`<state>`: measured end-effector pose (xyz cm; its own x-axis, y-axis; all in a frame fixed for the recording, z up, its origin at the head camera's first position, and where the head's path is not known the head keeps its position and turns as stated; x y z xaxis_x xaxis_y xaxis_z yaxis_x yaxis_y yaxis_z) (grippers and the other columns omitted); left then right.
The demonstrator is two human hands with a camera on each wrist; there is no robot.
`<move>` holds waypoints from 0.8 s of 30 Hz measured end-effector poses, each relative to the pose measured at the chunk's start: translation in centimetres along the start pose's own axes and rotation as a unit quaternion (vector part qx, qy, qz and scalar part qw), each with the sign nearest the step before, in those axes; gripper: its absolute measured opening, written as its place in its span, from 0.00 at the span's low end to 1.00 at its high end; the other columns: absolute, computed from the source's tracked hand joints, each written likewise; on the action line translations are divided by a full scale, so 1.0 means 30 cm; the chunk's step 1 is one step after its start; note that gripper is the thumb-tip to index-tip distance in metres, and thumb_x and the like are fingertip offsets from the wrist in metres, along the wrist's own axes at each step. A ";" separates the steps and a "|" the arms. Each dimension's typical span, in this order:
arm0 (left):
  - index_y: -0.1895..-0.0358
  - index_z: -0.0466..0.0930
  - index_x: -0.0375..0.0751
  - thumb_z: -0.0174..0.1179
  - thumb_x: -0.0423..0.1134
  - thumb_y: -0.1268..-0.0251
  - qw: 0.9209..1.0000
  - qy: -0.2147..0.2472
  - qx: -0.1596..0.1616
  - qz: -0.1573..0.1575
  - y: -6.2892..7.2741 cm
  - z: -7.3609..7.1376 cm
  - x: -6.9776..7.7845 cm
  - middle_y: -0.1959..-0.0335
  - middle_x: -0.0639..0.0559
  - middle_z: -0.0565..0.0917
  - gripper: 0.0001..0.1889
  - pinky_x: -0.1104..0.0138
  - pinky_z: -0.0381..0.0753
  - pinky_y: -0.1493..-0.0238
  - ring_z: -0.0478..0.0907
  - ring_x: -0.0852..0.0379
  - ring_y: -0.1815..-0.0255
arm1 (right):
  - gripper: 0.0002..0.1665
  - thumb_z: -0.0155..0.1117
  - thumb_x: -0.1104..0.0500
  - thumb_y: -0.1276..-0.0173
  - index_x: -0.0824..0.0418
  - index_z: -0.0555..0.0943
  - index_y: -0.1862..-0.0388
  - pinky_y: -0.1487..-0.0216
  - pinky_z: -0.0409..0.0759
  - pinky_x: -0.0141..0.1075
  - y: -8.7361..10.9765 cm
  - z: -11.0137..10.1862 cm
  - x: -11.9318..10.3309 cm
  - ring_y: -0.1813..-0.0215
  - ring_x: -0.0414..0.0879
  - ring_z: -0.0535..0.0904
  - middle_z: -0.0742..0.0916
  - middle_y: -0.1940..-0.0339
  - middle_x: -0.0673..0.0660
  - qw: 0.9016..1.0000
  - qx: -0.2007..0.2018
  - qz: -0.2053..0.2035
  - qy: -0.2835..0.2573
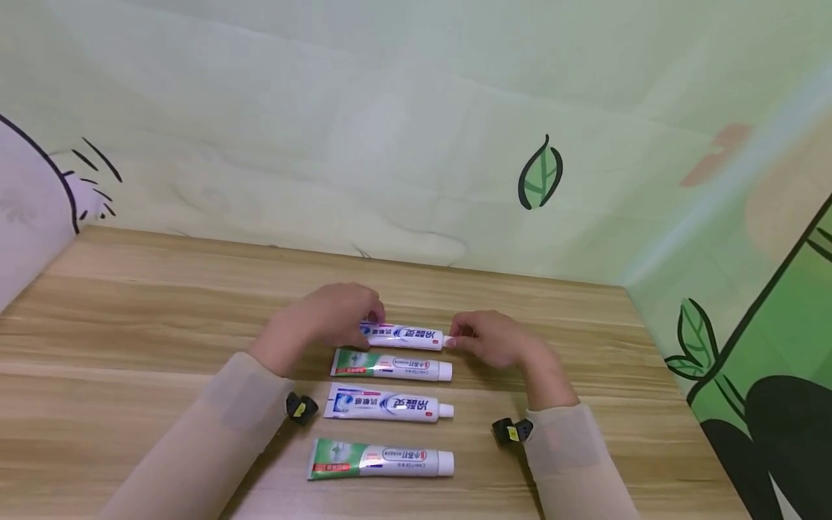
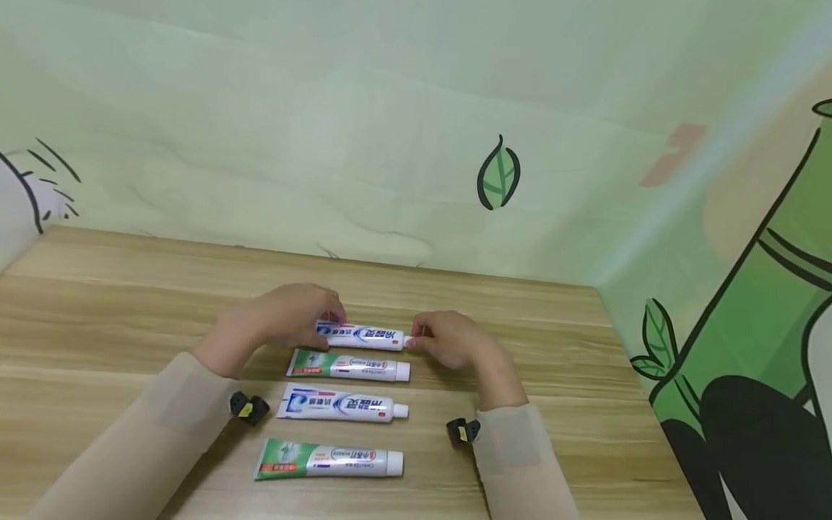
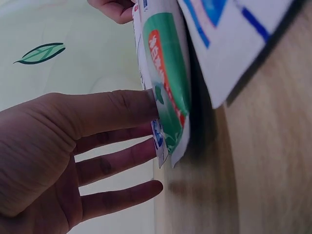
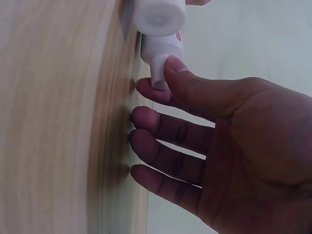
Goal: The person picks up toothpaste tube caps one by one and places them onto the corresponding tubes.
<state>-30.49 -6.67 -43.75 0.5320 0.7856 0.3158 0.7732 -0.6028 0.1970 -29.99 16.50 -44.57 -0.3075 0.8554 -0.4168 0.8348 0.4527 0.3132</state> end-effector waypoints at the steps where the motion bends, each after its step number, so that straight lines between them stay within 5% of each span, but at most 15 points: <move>1: 0.45 0.87 0.46 0.76 0.45 0.40 1.000 0.001 -0.003 -0.005 0.002 0.001 0.000 0.50 0.53 0.87 0.20 0.54 0.82 0.37 0.82 0.53 0.48 | 0.07 0.61 0.49 0.20 0.48 0.82 0.59 0.52 0.77 0.41 -0.001 0.002 -0.002 0.59 0.46 0.77 0.84 0.63 0.49 1.000 -0.001 0.001 0.000; 9: 0.45 0.88 0.49 0.77 0.44 0.41 0.999 0.023 -0.006 -0.035 0.008 0.008 -0.007 0.49 0.54 0.87 0.20 0.53 0.81 0.36 0.82 0.53 0.46 | 0.07 0.64 0.50 0.23 0.49 0.84 0.61 0.53 0.76 0.40 -0.006 0.002 -0.007 0.60 0.45 0.77 0.85 0.65 0.49 1.000 -0.001 -0.002 -0.001; 17: 0.49 0.89 0.49 0.78 0.42 0.43 0.999 0.033 0.005 -0.007 -0.035 0.015 0.026 0.51 0.53 0.88 0.17 0.52 0.80 0.35 0.82 0.51 0.46 | 0.08 0.66 0.49 0.24 0.50 0.84 0.63 0.54 0.75 0.39 0.034 0.001 0.033 0.60 0.45 0.76 0.85 0.65 0.49 0.999 0.011 0.032 -0.024; 24: 0.52 0.91 0.49 0.78 0.39 0.44 0.999 0.031 0.005 -0.023 -0.035 0.017 -0.002 0.52 0.52 0.88 0.15 0.50 0.80 0.37 0.83 0.49 0.47 | 0.08 0.69 0.48 0.27 0.49 0.85 0.65 0.55 0.73 0.37 0.012 0.019 0.021 0.60 0.44 0.76 0.85 0.68 0.47 0.998 0.029 0.032 -0.045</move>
<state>-31.16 -6.02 -44.45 0.4738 0.8018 0.3641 0.8000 -0.5648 0.2027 -29.62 17.07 -45.23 -0.2133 0.8550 -0.4728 0.8769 0.3809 0.2932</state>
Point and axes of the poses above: each hand's wrist, its own y-axis away from the middle knuckle, its own z-axis out of the palm, x = y × z, the point moved 5 cm from there along -y, towards the middle knuckle
